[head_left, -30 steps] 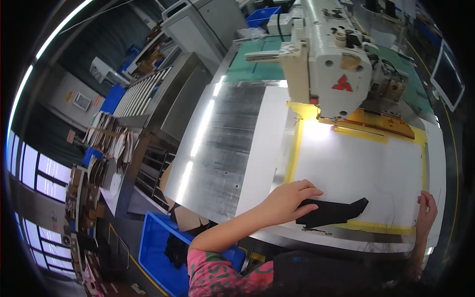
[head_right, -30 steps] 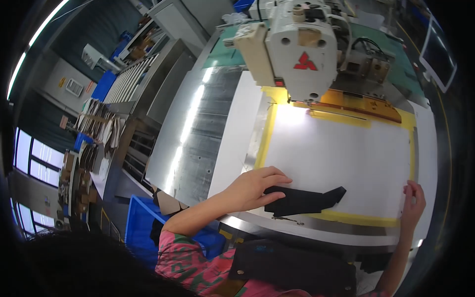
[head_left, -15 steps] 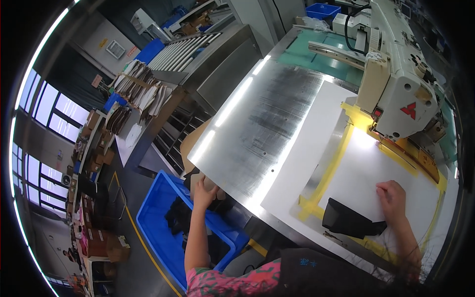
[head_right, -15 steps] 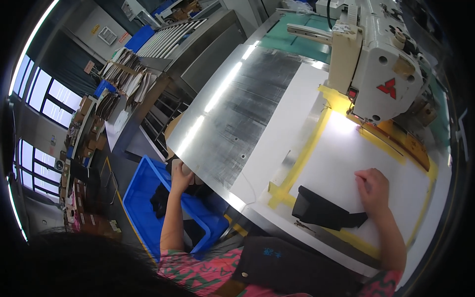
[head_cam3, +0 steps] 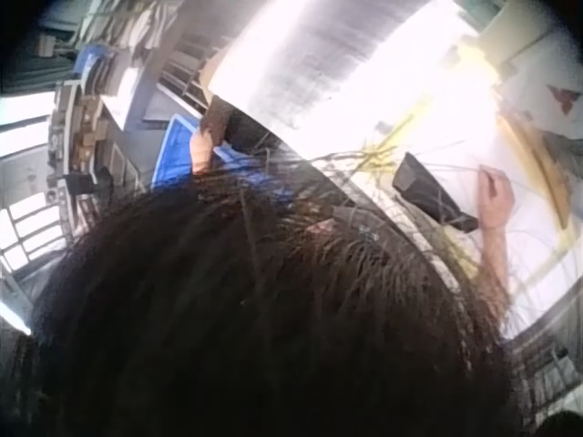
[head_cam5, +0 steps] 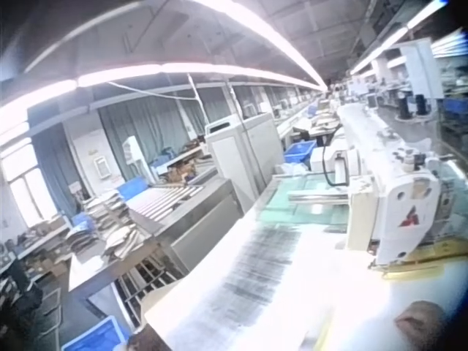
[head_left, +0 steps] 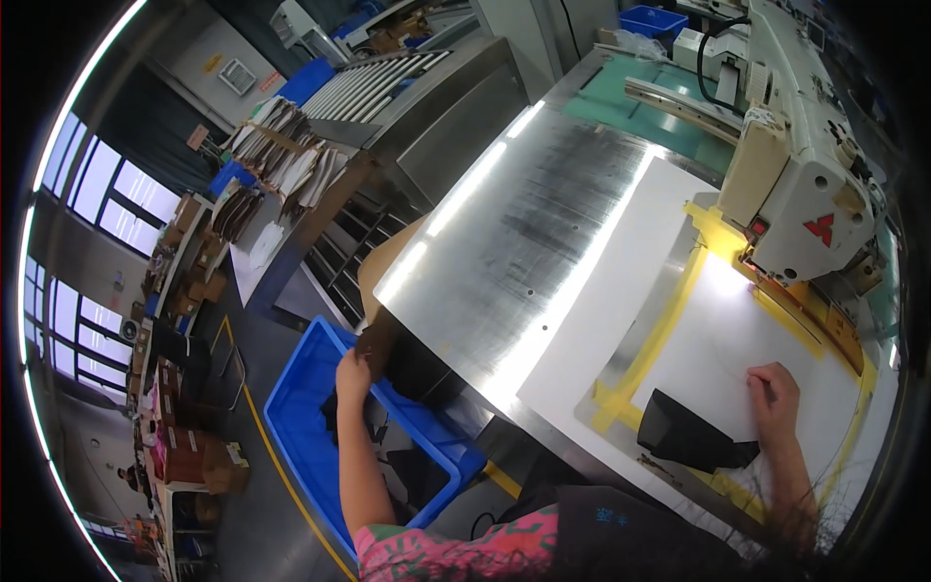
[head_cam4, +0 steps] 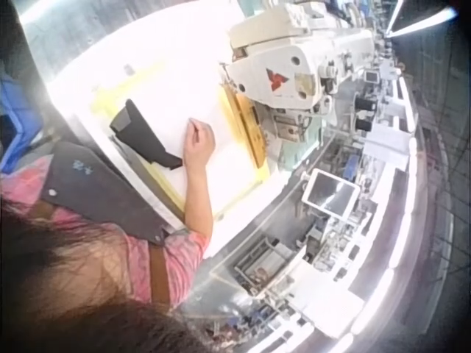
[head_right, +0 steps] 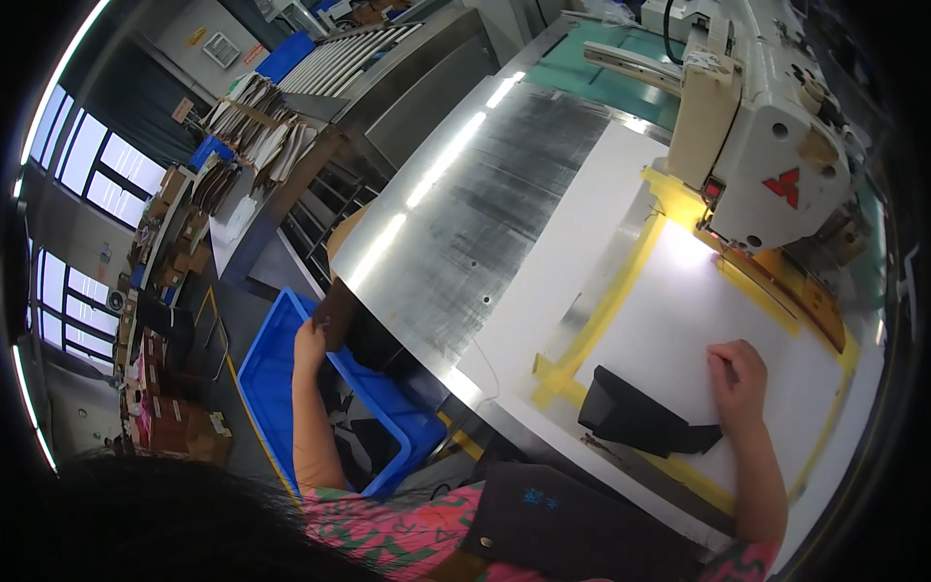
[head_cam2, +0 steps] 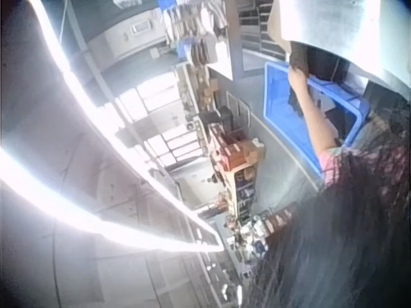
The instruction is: Operating an industrial sewing machine to stitch black leather components together.
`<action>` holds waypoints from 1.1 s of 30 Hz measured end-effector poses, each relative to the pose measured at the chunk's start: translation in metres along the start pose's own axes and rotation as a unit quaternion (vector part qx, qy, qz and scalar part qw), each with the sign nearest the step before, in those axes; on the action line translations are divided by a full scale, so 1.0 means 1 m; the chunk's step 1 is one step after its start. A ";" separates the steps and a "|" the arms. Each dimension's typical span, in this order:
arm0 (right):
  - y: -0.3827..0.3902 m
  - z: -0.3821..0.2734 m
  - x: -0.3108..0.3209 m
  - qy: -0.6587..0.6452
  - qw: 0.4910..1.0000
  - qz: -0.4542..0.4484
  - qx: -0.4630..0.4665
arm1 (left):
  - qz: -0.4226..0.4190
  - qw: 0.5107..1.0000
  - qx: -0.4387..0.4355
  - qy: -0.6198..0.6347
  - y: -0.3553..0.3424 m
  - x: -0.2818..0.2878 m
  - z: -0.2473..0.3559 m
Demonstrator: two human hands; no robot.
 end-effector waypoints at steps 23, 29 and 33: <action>0.192 -0.061 0.052 -0.678 0.614 0.292 -0.280 | -0.629 0.567 -0.525 0.086 0.376 -0.112 0.400; 0.456 -0.078 -0.079 -0.557 0.562 0.277 -0.546 | -0.515 0.430 -0.742 0.006 0.442 -0.137 0.410; 0.583 -0.039 -0.170 -0.490 0.307 0.418 -0.701 | -0.332 0.451 -0.828 -0.022 0.454 -0.139 0.409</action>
Point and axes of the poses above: each hand's wrist, its own y-axis away from the middle knuckle, its own x-axis out of the back of the hand, z = x × y, the point moved 10 cm from there along -y, towards the middle knuckle, and after that the axes turned 8 degrees about x, right-handed, at the moved point
